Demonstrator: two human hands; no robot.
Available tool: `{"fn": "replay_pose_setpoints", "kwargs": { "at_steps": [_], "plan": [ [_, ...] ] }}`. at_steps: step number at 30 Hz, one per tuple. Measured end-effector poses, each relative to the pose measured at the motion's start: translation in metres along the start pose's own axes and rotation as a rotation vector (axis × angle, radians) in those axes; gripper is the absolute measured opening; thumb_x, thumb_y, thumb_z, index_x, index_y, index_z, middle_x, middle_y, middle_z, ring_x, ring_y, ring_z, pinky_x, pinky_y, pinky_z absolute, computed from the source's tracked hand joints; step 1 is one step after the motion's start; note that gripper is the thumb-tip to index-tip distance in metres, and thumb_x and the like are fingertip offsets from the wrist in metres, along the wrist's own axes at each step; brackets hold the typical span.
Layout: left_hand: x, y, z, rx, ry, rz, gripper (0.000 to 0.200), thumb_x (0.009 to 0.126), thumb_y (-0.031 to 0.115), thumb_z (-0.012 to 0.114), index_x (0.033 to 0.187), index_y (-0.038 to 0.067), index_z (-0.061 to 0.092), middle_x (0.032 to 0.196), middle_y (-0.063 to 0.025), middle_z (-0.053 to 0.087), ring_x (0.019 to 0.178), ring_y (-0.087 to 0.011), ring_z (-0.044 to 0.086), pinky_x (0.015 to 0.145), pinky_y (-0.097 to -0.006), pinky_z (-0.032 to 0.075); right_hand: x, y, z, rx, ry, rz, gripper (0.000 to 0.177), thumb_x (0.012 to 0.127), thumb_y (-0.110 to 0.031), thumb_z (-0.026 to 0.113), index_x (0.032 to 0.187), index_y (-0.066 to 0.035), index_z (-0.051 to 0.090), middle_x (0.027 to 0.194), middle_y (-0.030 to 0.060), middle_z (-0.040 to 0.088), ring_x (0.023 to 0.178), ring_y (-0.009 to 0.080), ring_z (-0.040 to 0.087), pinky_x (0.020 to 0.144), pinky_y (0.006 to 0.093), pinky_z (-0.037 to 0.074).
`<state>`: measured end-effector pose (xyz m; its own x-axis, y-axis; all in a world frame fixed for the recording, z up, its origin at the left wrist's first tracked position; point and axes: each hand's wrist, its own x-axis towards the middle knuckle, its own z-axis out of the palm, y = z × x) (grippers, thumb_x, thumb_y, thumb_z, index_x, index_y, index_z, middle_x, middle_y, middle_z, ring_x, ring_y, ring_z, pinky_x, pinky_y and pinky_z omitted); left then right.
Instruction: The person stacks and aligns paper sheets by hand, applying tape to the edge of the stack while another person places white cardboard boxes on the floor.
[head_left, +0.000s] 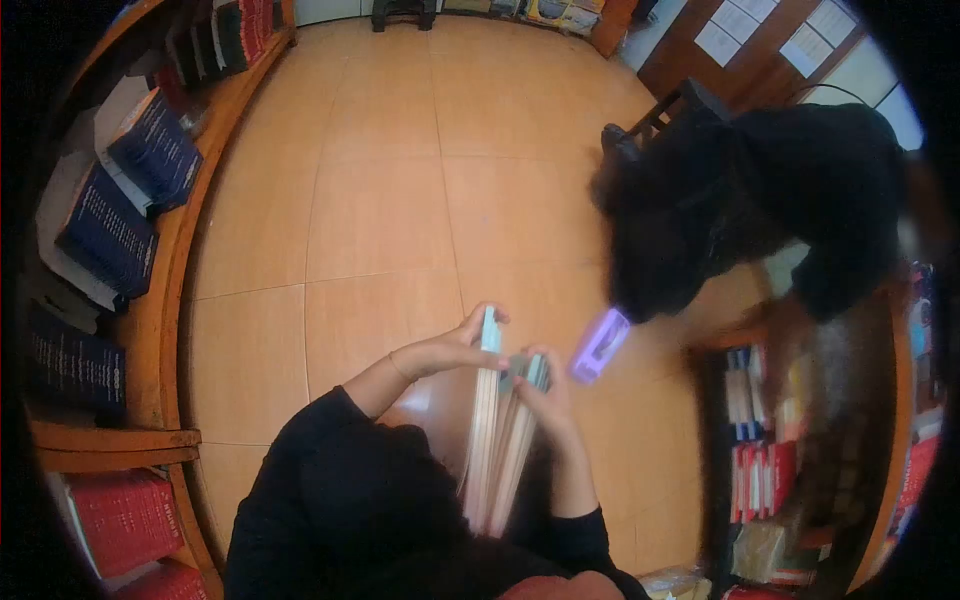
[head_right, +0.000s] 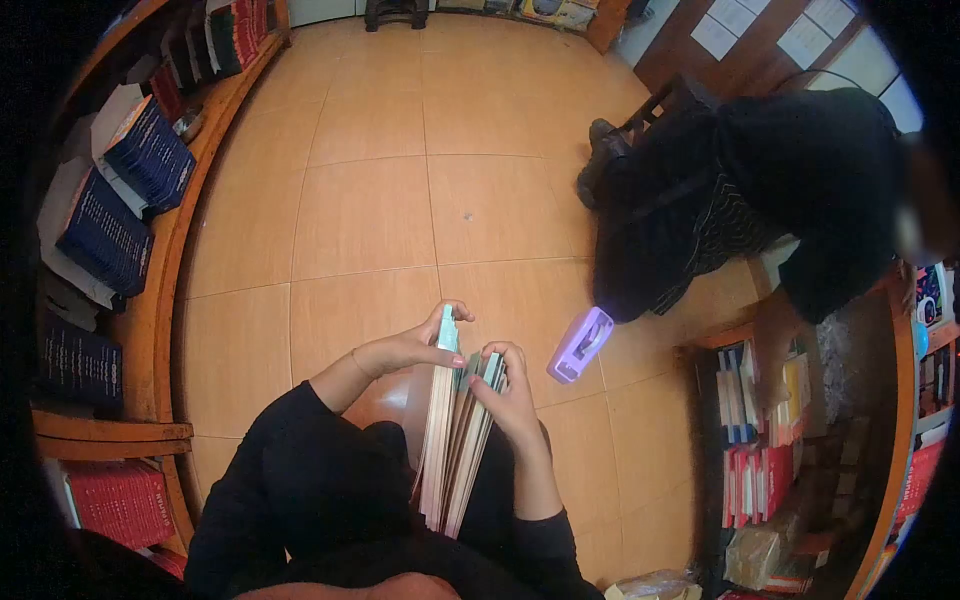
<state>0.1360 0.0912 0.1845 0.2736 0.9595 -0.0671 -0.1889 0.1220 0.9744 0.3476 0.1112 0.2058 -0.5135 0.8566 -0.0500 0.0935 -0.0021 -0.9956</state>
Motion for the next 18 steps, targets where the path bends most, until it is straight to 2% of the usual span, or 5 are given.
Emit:
{"fn": "replay_pose_setpoints", "kwargs": {
  "at_steps": [2,5,8,11,18],
  "plan": [
    [0.000,0.001,0.000,0.003,0.000,0.005,0.081,0.072,0.032,0.081,0.132,0.012,0.031,0.125,-0.0058,0.033,0.125,-0.0202,0.029,0.104,-0.0348,0.026,-0.002,-0.009,0.005,0.068,0.038,-0.019,0.032,0.076,-0.005,0.067,0.103,-0.008,0.051,0.104,0.0065,0.047,0.105,0.0194,0.046,0.094,0.0318,0.035],
    [0.000,0.004,0.001,-0.016,-0.006,-0.014,0.081,0.072,0.031,0.081,0.132,0.012,0.030,0.125,-0.0056,0.033,0.125,-0.0196,0.029,0.104,-0.0344,0.027,0.001,0.007,-0.003,-0.080,0.008,-0.037,0.033,0.076,-0.006,0.066,0.105,-0.008,0.051,0.103,0.0075,0.047,0.104,0.0203,0.047,0.093,0.0318,0.036],
    [0.000,0.004,0.001,-0.036,-0.011,-0.012,0.081,0.072,0.030,0.081,0.132,0.012,0.030,0.125,-0.0054,0.033,0.125,-0.0189,0.029,0.103,-0.0339,0.027,0.001,0.003,0.000,-0.083,0.015,0.010,0.036,0.075,-0.008,0.071,0.105,-0.007,0.051,0.102,0.0082,0.046,0.103,0.0214,0.047,0.092,0.0323,0.037],
    [0.000,0.002,-0.001,-0.024,-0.015,-0.013,0.080,0.073,0.031,0.081,0.132,0.012,0.031,0.126,-0.0058,0.033,0.125,-0.0191,0.029,0.104,-0.0343,0.027,0.000,-0.011,0.007,-0.231,0.024,-0.079,0.041,0.073,-0.013,0.078,0.104,-0.008,0.050,0.101,0.0082,0.046,0.102,0.0219,0.047,0.091,0.0333,0.037],
    [0.002,-0.001,-0.001,-0.005,-0.008,-0.012,0.081,0.073,0.034,0.081,0.132,0.011,0.030,0.133,-0.0085,0.032,0.130,-0.0211,0.026,0.106,-0.0372,0.024,0.003,0.007,0.001,-0.109,-0.019,0.019,0.046,0.073,-0.019,0.082,0.104,-0.008,0.049,0.101,0.0073,0.046,0.103,0.0214,0.046,0.092,0.0337,0.037]
  ]
}}
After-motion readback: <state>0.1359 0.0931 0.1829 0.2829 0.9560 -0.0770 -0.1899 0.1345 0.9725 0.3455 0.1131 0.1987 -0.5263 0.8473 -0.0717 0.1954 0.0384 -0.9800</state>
